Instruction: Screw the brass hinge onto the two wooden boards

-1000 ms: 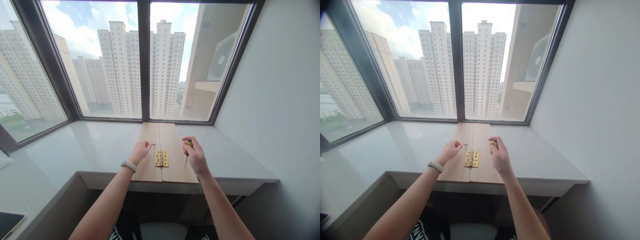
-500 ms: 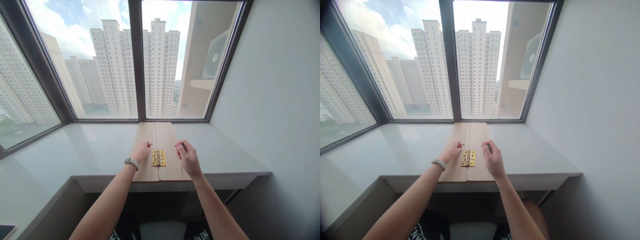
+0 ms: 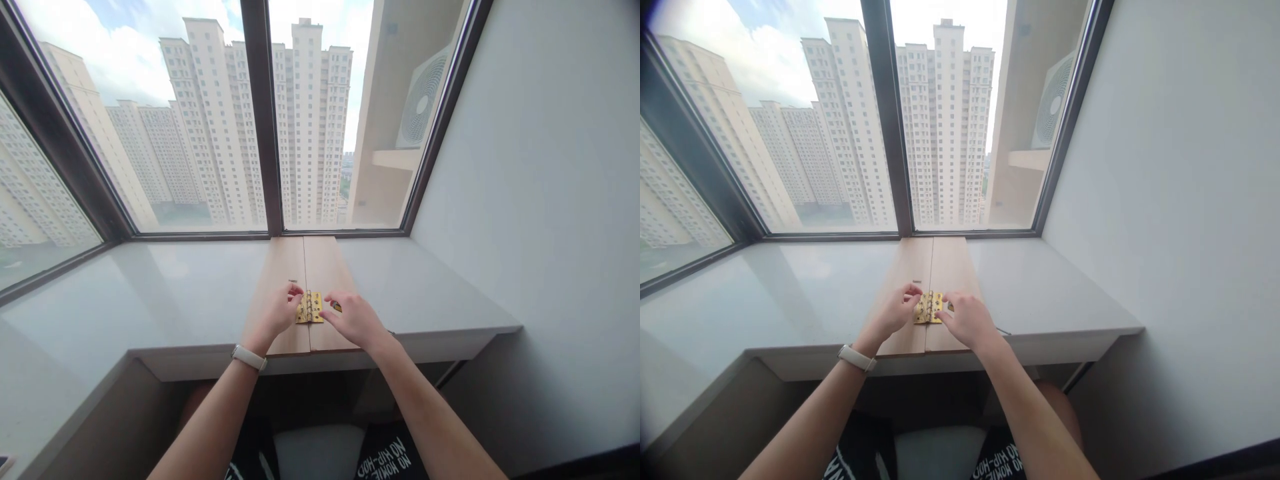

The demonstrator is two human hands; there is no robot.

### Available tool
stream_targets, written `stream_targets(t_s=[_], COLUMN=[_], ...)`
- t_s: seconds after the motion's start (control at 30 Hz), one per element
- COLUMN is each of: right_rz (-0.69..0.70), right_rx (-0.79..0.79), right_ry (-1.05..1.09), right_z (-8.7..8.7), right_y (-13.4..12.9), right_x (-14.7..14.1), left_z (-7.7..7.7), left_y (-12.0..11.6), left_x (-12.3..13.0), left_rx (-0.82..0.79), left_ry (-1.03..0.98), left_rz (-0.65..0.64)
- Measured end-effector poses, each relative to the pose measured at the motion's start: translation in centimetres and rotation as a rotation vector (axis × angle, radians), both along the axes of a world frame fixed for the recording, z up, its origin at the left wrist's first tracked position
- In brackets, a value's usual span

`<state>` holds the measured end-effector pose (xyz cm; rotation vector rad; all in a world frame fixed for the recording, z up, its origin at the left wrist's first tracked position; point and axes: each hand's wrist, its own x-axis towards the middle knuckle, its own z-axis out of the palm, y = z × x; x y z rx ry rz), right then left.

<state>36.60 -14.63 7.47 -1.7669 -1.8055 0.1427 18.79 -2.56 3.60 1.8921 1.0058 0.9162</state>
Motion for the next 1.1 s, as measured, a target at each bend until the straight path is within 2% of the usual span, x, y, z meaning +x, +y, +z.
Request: stream_targets(t_s=[0.13,0.23,0.53,0.83,1.1], right_rz=[-0.077,-0.116,-0.117,-0.106,-0.106], right_rx=[-0.119,-0.19,-0.246,-0.258,-0.242], right_ry=[-0.152,-0.199,-0.246,-0.212,-0.213], right_z=[-2.3,-3.2,-3.3,-3.0,-3.4], right_y=[0.5,0.5,0.7,0.7,0.4], right_x=[-1.8,-2.6,-2.2,-1.9,-1.9], left_z=[-1.1,-1.8,-2.6,-1.5,-3.1], left_y=[-1.4,-1.9,-1.8,-1.1,-0.2], left_x=[-0.4,-0.5,-0.1,0.5,3.3], left_rx=[-0.071,-0.097,-0.224,-0.055,0.168], left_ry=[-0.103,-0.177,-0.301,-0.179,-0.062], left_rz=[0.011,0.006,0.018,-0.013,-0.089])
